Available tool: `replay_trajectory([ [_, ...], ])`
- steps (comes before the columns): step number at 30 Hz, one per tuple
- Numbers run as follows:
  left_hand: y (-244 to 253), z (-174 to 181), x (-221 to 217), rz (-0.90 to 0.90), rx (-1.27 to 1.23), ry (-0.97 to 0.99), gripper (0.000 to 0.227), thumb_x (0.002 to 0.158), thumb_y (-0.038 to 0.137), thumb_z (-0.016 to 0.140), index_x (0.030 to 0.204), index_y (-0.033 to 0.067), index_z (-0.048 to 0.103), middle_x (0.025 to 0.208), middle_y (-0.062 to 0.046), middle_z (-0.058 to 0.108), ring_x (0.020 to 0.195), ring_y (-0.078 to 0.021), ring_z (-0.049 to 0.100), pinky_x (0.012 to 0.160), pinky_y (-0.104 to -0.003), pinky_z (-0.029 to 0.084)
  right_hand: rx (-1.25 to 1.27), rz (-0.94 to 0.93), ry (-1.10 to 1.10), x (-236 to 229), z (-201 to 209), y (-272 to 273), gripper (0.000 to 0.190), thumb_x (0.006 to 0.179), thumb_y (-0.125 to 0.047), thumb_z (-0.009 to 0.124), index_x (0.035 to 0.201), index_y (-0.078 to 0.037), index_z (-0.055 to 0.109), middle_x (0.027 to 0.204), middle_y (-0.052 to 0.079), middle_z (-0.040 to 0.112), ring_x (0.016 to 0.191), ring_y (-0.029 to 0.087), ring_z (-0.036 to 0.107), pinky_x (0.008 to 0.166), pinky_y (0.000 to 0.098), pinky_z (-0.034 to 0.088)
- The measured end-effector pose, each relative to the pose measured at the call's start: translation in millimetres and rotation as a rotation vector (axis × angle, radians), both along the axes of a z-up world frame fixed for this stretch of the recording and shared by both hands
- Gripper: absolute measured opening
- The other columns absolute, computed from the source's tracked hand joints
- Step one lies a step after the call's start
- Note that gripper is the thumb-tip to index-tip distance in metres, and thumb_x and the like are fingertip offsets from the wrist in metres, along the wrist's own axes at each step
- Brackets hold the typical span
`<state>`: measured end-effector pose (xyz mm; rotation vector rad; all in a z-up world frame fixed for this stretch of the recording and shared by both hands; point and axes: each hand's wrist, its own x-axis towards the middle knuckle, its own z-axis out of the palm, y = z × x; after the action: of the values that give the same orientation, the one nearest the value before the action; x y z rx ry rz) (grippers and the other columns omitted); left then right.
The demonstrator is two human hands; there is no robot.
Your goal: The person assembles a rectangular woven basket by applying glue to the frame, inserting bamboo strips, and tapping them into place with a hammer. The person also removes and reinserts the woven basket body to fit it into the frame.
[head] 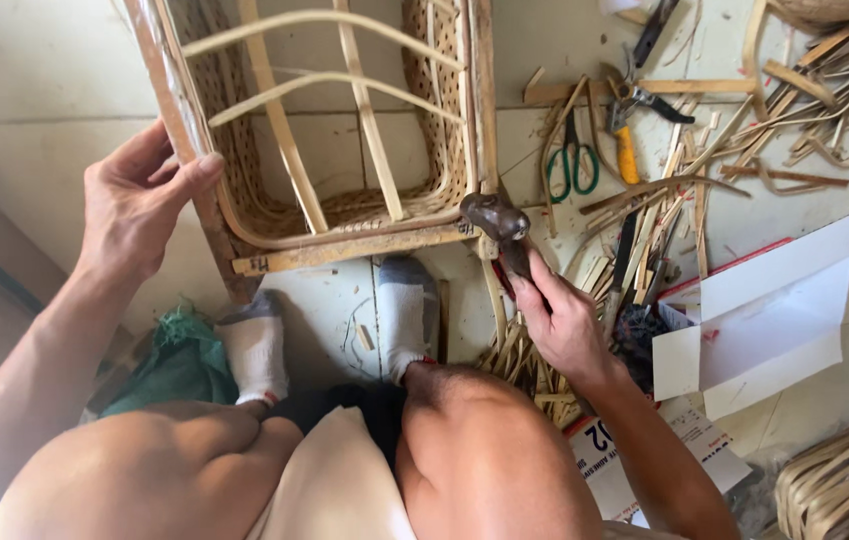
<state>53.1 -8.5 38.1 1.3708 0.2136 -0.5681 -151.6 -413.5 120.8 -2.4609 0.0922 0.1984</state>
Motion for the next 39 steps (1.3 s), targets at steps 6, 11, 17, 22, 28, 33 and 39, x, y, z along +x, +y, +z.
replay_trajectory([
  [6, 5.8, 3.7, -18.1, -0.136, -0.001, 0.056, 0.084, 0.085, 0.01, 0.079, 0.159, 0.0084, 0.04, 0.154, -0.012, 0.055, 0.141, -0.023, 0.055, 0.111, -0.036, 0.047, 0.032, 0.085, -0.03, 8.5, 11.4, 24.1, 0.043, 0.101, -0.011, 0.066, 0.141, 0.002, 0.056, 0.107, 0.027, 0.072, 0.093, 0.035, 0.076, 0.075, 0.0411, 0.061],
  [11, 5.6, -3.0, -19.5, -0.129, 0.045, 0.045, 0.087, 0.083, 0.011, 0.081, 0.159, 0.0098, 0.039, 0.155, -0.009, 0.055, 0.142, -0.023, 0.054, 0.112, -0.038, 0.046, 0.141, 0.163, 0.038, 31.9, 3.9, 45.8, 0.045, 0.099, -0.01, 0.067, 0.141, 0.004, 0.056, 0.111, 0.026, 0.072, 0.095, 0.035, 0.075, 0.08, 0.0408, 0.06],
  [17, 14.2, -14.2, -20.0, -0.08, -0.071, 0.132, 0.073, 0.095, 0.031, 0.068, 0.158, 0.0091, 0.04, 0.159, -0.008, 0.048, 0.145, -0.0223, 0.047, 0.119, -0.044, 0.044, 0.196, 0.393, 0.016, 61.6, 0.0, 82.8, 0.049, 0.1, -0.012, 0.067, 0.145, 0.003, 0.053, 0.111, 0.026, 0.072, 0.095, 0.039, 0.074, 0.077, 0.0434, 0.06],
  [22, 23.8, -19.8, -14.9, -0.061, -0.343, 0.319, 0.074, 0.102, 0.059, 0.033, 0.158, 0.0099, 0.037, 0.168, -0.004, 0.035, 0.155, -0.0222, 0.03, 0.125, -0.049, 0.026, 0.219, 0.472, 0.045, 81.9, -2.2, 104.6, 0.052, 0.101, -0.015, 0.066, 0.149, -0.001, 0.049, 0.101, 0.022, 0.074, 0.079, 0.03, 0.076, 0.068, 0.0383, 0.062],
  [28, 24.7, -17.9, -17.8, -0.006, -0.405, 0.409, 0.08, 0.1, 0.063, 0.026, 0.157, 0.0086, 0.039, 0.167, -0.004, 0.037, 0.156, -0.0217, 0.026, 0.124, -0.05, 0.024, 0.205, 0.672, -0.045, 105.0, -22.5, 140.8, 0.056, 0.105, -0.018, 0.062, 0.153, 0.001, 0.042, 0.09, 0.017, 0.072, 0.063, 0.023, 0.068, 0.056, 0.0342, 0.06],
  [33, 25.3, -21.2, -18.1, 0.018, -0.414, 0.434, 0.078, 0.101, 0.062, 0.029, 0.156, 0.0074, 0.041, 0.166, -0.006, 0.039, 0.156, -0.0239, 0.029, 0.124, -0.05, 0.024, 0.214, 0.642, -0.05, 137.6, -32.4, 158.5, 0.053, 0.107, -0.017, 0.061, 0.152, 0.003, 0.044, 0.079, 0.014, 0.07, 0.054, 0.017, 0.062, 0.048, 0.0303, 0.056],
  [39, 26.6, -29.5, -21.2, 0.007, -0.433, 0.4, 0.079, 0.101, 0.062, 0.028, 0.155, 0.006, 0.042, 0.165, -0.005, 0.04, 0.154, -0.0203, 0.031, 0.124, -0.05, 0.024, 0.33, 0.553, 0.014, 175.3, -19.7, 150.2, 0.048, 0.112, -0.015, 0.053, 0.155, 0.001, 0.04, 0.085, 0.01, 0.068, 0.048, 0.011, 0.057, 0.043, 0.0247, 0.049],
])
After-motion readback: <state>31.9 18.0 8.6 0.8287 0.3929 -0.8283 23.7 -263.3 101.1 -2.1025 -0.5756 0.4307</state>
